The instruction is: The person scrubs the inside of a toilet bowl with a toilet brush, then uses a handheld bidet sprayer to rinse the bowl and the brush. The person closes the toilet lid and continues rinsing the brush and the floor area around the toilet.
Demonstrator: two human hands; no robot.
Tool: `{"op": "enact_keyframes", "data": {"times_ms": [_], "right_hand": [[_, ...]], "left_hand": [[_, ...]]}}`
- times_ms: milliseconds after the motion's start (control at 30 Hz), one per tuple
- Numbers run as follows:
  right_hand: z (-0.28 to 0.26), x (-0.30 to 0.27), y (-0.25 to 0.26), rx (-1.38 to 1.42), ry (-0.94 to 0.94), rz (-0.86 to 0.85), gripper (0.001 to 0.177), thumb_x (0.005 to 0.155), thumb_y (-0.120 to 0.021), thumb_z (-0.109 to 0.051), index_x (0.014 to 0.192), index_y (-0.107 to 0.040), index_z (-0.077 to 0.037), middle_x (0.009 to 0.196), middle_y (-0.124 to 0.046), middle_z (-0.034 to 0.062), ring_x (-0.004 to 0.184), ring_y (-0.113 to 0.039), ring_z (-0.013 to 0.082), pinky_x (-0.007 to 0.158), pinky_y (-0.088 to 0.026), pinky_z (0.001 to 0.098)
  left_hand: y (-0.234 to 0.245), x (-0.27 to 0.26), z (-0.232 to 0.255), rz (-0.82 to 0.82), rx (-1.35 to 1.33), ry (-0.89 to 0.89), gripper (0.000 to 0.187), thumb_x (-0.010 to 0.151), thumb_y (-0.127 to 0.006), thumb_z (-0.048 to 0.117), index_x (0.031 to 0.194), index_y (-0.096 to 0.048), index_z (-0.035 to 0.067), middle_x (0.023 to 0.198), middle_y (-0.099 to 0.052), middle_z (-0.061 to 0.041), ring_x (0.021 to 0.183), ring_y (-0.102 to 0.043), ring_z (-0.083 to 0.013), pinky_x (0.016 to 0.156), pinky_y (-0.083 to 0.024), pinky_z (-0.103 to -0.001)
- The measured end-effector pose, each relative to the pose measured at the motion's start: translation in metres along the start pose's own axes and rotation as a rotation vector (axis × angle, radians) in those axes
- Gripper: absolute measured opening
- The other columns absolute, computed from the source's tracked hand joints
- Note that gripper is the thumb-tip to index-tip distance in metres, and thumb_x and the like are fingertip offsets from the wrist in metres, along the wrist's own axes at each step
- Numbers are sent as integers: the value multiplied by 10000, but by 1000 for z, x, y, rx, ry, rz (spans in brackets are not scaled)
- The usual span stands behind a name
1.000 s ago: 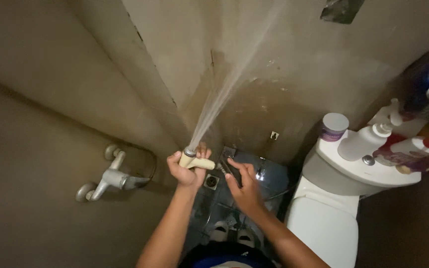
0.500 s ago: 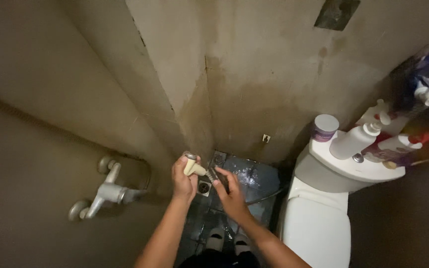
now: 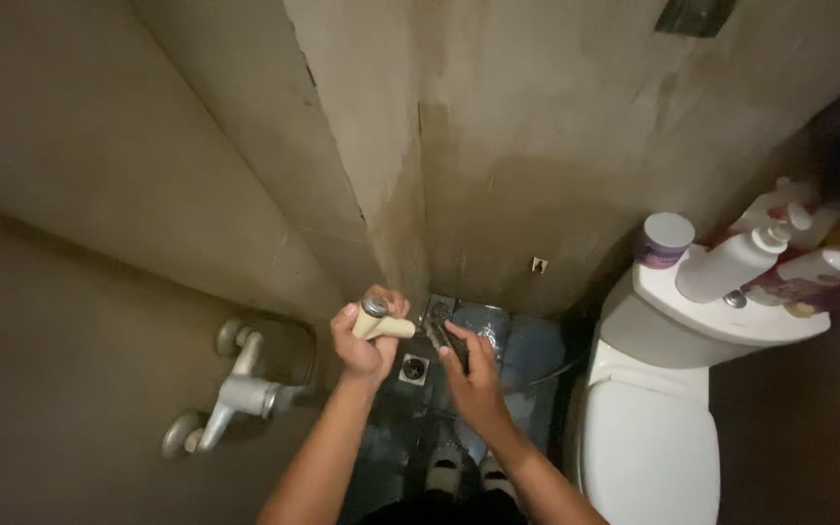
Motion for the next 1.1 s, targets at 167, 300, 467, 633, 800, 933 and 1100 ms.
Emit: {"op": "enact_keyframes", "data": {"times_ms": [167, 300, 467, 633, 800, 933, 1100], "right_hand": [[-8, 2, -17, 3, -55, -73, 476, 1013, -530, -393, 1418, -584, -149, 1256, -596, 80, 1206, -600, 207, 1048, -446, 360], [36, 2, -24, -79, -197, -97, 445, 981, -565, -391, 1377, -635, -201, 1271, -638, 71, 1201, -600, 208, 1034, -431, 336], [21, 8, -27, 121, -255, -89, 424, 991, -563, -301, 1389, -605, -162, 1127, -649, 55, 866, -599, 133, 756, -506, 275], [57, -5, -27, 86, -358, -109, 419, 990, -564, -324, 1387, -629, -203, 1043, -652, 8, 954, -607, 137, 891, -468, 287], [58, 11, -14, 103, -162, -39, 384, 1009, -553, -266, 1360, -631, -133, 1220, -687, 44, 1095, -634, 149, 986, -472, 302], [38, 10, -9, -15, -21, 34, 400, 997, -585, -268, 1373, -629, -140, 1222, -699, 79, 1151, -601, 209, 1030, -411, 336], [69, 9, -12, -11, -206, 67, 429, 973, -593, -332, 1391, -651, -256, 1053, -645, 86, 1027, -636, 209, 939, -462, 312]], "left_hand": [[-21, -1, 9, -70, 95, 128, 399, 866, -470, 440, 766, -555, 63, 789, -509, -110, 758, -430, -251, 726, -333, -380], [-2, 5, 3, -131, 178, 139, 293, 874, -659, 310, 945, -601, 32, 892, -579, -104, 836, -533, -208, 774, -408, -325], [-12, 12, 6, -243, 841, 133, 173, 874, -774, 156, 1018, -709, 84, 1049, -528, 10, 937, -534, -91, 814, -428, -205], [-64, -2, 4, -673, 1370, 240, 242, 965, -671, 307, 1069, -654, 90, 998, -537, -43, 882, -551, -172, 776, -439, -305], [-51, 12, -3, -792, 1448, 83, 174, 860, -729, 154, 993, -623, 113, 984, -561, -65, 879, -585, -225, 794, -461, -337], [-91, 14, 7, -937, 1363, 125, 155, 826, -730, 51, 880, -600, 116, 922, -537, -50, 823, -559, -195, 739, -435, -308], [-121, 24, 22, -993, 1259, 108, 148, 823, -726, 12, 915, -672, 115, 947, -556, -33, 837, -570, -159, 767, -450, -279]]}}
Point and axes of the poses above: each hand's wrist, its own x-axis towards the middle knuckle, its own y-axis out of the back of the hand, z = x × y, the point moved 10 cm from there along x, towards the middle knuckle
